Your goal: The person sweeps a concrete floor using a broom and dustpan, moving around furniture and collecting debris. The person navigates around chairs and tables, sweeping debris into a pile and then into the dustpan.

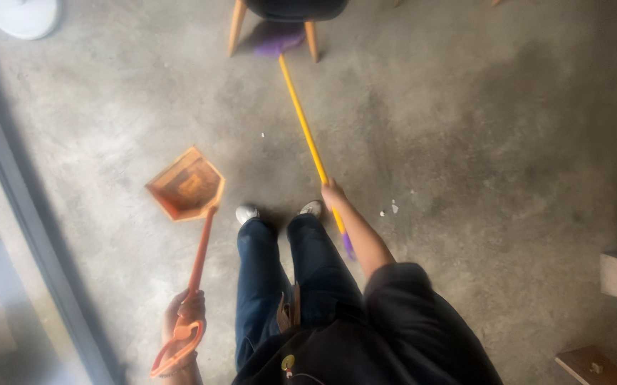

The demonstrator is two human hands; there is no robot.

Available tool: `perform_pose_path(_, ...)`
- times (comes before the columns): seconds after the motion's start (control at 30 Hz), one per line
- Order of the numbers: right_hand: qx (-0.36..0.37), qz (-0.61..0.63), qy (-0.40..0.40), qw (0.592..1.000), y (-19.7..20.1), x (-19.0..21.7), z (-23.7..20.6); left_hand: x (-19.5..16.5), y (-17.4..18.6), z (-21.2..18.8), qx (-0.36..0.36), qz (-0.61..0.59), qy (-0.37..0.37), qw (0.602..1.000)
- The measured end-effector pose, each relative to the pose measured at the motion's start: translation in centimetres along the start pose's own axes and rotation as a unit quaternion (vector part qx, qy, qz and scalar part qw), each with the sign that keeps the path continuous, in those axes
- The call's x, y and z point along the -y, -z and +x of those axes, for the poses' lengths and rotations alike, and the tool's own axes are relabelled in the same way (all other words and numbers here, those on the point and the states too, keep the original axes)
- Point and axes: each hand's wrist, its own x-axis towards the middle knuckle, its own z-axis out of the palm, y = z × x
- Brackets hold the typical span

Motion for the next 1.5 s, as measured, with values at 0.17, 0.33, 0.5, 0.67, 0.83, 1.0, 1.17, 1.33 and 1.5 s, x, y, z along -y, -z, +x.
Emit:
perform_pose_path(0.17,-0.028,-0.177,0.078,0.981,4.1,-21.0,-9.0,-1.6,-0.8,1.7,0.098,0.05,0.057,0.992)
perform_pose_path(0.33,-0.028,-0.152,0.02,0.988,4.2,-35.1,-19.0,-3.5,-3.0,2.4,0.016,0.148,-0.053,0.987)
perform_pose_path(0.5,-0.015,-0.152,-0.008,0.988,3.9,-39.5,-23.5,-4.0,-3.7,1.6,0.0,0.084,-0.012,0.996)
perform_pose_path(0.67,-0.015,-0.196,0.075,0.978,5.4,-35.5,-21.5,-3.6,-3.4,0.5,0.037,0.057,0.069,0.995)
perform_pose_path(0.83,-0.019,-0.298,0.059,0.952,4.2,-25.2,-15.0,-1.2,-2.7,0.6,0.045,0.097,0.04,0.993)
perform_pose_path(1.0,-0.048,-0.323,0.039,0.945,5.1,-21.8,-11.8,3.2,-0.8,1.1,0.048,0.103,0.037,0.993)
perform_pose_path(1.17,-0.079,-0.32,-0.02,0.944,13.8,-31.9,-12.0,9.5,1.2,2.9,0.021,0.116,0.01,0.993)
perform_pose_path(1.33,-0.127,-0.389,-0.115,0.905,27.7,-45.5,-13.1,15.5,1.8,6.2,0.028,0.099,-0.006,0.995)
perform_pose_path(1.5,-0.169,-0.483,-0.147,0.846,38.2,-54.8,-12.7,20.2,2.2,11.1,0.028,0.095,0.067,0.993)
